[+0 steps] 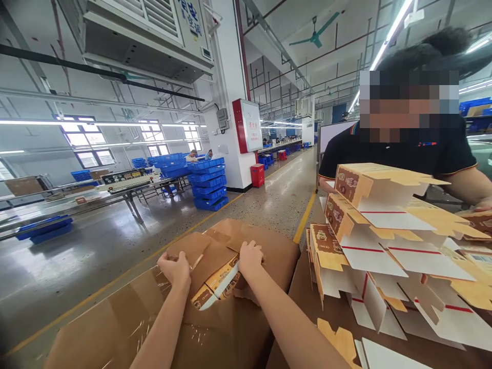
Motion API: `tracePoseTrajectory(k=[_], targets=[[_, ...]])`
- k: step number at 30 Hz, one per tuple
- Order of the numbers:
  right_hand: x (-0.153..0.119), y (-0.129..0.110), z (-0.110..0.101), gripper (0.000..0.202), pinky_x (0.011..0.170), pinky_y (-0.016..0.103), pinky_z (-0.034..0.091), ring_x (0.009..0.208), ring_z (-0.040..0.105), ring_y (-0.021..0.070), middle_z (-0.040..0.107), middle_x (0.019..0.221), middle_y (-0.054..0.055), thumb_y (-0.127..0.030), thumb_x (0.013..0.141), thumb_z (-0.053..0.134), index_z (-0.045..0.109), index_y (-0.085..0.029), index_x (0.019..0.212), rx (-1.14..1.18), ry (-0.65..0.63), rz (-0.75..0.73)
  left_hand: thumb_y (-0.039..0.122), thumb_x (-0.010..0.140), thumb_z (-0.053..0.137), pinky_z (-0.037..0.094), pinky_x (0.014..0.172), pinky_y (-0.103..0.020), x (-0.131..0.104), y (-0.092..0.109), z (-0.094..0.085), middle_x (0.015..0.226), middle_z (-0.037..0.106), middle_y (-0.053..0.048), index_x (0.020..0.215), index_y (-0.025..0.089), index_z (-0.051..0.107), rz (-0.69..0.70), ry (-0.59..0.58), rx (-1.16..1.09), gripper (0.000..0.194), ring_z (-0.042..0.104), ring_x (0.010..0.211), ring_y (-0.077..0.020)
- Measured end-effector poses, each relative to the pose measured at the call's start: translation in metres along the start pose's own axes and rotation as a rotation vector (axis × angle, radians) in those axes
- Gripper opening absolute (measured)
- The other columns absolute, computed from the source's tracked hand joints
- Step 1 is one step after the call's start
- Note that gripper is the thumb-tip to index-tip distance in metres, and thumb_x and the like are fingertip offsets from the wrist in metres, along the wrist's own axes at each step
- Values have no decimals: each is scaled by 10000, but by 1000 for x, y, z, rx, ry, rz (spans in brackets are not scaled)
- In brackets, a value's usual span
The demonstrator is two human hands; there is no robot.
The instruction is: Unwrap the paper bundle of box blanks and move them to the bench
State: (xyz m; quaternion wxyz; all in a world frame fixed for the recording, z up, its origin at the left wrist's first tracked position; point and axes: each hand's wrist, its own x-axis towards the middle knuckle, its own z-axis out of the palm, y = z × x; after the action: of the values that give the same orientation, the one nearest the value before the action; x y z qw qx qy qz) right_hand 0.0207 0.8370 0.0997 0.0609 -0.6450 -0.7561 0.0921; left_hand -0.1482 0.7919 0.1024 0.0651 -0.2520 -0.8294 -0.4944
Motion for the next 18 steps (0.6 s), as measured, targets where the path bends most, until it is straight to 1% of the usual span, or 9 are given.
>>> tracePoseTrajectory(k=[1,2,3,5,7,10,12,14,18], targets=[[1,-3,3,302,765,393,516,971,579,207,561,1133,70,-277,845,551,519,-162,1122,-9,17,15,264,838,407,322,965,-554,-10,5,-1,1371,308,-236,1285,111,292,135,14,48,486,349,1244,-349],[2,-6,5,297,768,400,516,979,576,211,562,1133,70,-273,848,547,518,-163,1122,-20,40,28,226,836,388,196,1038,-554,-21,9,-2,1452,181,-191,1299,159,300,313,-21,95,476,224,1316,-339],[3,-7,7,293,777,411,512,990,573,217,562,1135,71,-269,852,541,517,-165,1125,-31,63,36,181,833,363,101,1078,-519,-30,13,-1,1481,159,-122,1282,216,353,505,-105,143,450,178,1344,-295],[8,-7,11,286,796,430,504,1007,568,223,566,1140,71,-262,861,529,516,-169,1131,-53,102,26,179,814,395,45,1109,-421,-43,18,5,1432,334,-30,1154,289,509,863,-353,231,375,232,1337,-205],[14,-4,13,287,801,432,501,996,577,219,576,1132,70,-263,864,524,516,-169,1135,-76,121,-10,283,776,489,69,1114,-411,-47,19,14,1302,515,-36,1061,274,575,1055,-540,315,298,318,1299,-197],[22,0,15,269,782,407,508,946,598,201,601,1088,67,-269,863,528,534,-154,1106,-104,111,-100,481,737,524,161,1067,-548,-44,15,28,1302,496,-153,1170,163,505,1022,-571,449,537,359,1262,-307],[26,1,16,242,766,386,514,913,609,186,614,1053,62,-268,862,530,554,-142,1067,-115,79,-172,525,760,482,275,985,-610,-42,15,35,1309,471,-191,1231,129,438,964,-556,536,617,401,1216,-358],[30,1,16,225,750,369,520,882,617,173,622,1022,55,-267,862,531,566,-135,1040,-122,42,-238,467,819,433,398,886,-587,-42,16,41,1227,539,-172,1201,139,458,959,-561,621,505,479,1138,-345],[33,5,18,219,716,344,529,830,626,156,630,982,49,-268,864,528,569,-127,1027,-136,12,-328,168,866,410,526,715,-388,-39,22,48,1026,626,-108,1133,118,485,997,-579,779,282,614,914,-216]])
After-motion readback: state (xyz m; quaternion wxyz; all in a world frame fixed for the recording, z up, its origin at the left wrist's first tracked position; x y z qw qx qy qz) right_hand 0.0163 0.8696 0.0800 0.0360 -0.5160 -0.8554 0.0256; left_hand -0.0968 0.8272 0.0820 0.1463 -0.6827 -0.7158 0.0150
